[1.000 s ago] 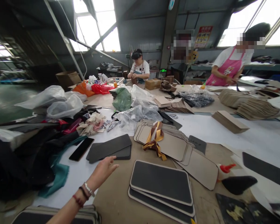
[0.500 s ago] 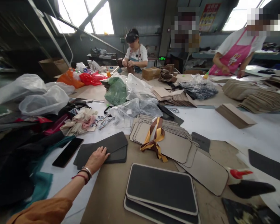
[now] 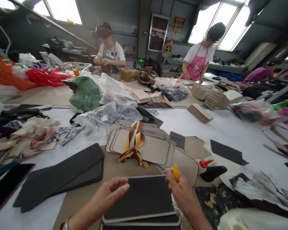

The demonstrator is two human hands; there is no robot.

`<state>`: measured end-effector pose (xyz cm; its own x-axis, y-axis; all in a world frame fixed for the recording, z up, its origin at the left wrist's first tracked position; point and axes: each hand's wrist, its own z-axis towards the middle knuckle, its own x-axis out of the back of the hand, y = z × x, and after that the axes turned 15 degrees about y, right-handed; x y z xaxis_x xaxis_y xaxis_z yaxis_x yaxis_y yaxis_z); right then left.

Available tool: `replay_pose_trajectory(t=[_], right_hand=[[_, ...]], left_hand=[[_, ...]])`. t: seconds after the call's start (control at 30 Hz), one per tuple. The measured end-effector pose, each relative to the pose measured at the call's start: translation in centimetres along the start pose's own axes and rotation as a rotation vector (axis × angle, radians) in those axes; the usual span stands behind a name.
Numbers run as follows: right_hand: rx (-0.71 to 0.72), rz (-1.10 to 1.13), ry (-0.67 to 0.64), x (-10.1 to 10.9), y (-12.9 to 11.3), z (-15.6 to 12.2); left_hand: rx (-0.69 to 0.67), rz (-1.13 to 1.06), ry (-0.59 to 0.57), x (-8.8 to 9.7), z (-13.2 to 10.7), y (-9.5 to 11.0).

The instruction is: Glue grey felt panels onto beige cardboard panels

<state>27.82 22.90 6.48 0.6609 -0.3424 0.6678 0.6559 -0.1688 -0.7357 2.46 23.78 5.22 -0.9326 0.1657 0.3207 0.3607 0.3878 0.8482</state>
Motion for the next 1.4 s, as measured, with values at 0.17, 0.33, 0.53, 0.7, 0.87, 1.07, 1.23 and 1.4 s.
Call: replay_pose_trajectory(t=[0.17, 0.33, 0.53, 0.7, 0.87, 1.07, 1.23, 1.4], right_hand=[[0.526, -0.106, -0.256, -2.4, -2.6, -1.6], [0.689, -0.265, -0.478, -1.3, -3.0, -1.2], [1.104, -0.341, -0.335, -2.2, -2.9, 0.0], [1.407, -0.202, -0.030, -1.6, -3.6, 1.5], [1.289, -0.110, 0.057, 0.4, -3.2, 5.3], [0.682, -0.496, -0.089, -4.7, -0.4, 13.3], [0.571, -0.702, -0.182, -7.4, -1.0, 15.5], [0.556, -0.749, -0.194, -6.6, -2.9, 14.1]], left_hand=[[0.362, -0.615, -0.474, -4.5, -1.8, 4.2], [0.395, -0.630, -0.603, -3.8, -1.9, 4.9], [0.427, -0.612, -0.509, -5.1, -2.1, 4.3], [0.373, -0.650, -0.304, -6.9, -0.3, 2.0], [0.308, -0.731, -0.091, -5.5, 1.4, 0.8], [0.046, -0.560, 0.340, -4.2, 4.3, 0.0], [0.020, -0.455, 0.352, -6.4, 6.9, -0.9], [-0.065, -0.329, 0.476, -8.3, 7.8, -1.5]])
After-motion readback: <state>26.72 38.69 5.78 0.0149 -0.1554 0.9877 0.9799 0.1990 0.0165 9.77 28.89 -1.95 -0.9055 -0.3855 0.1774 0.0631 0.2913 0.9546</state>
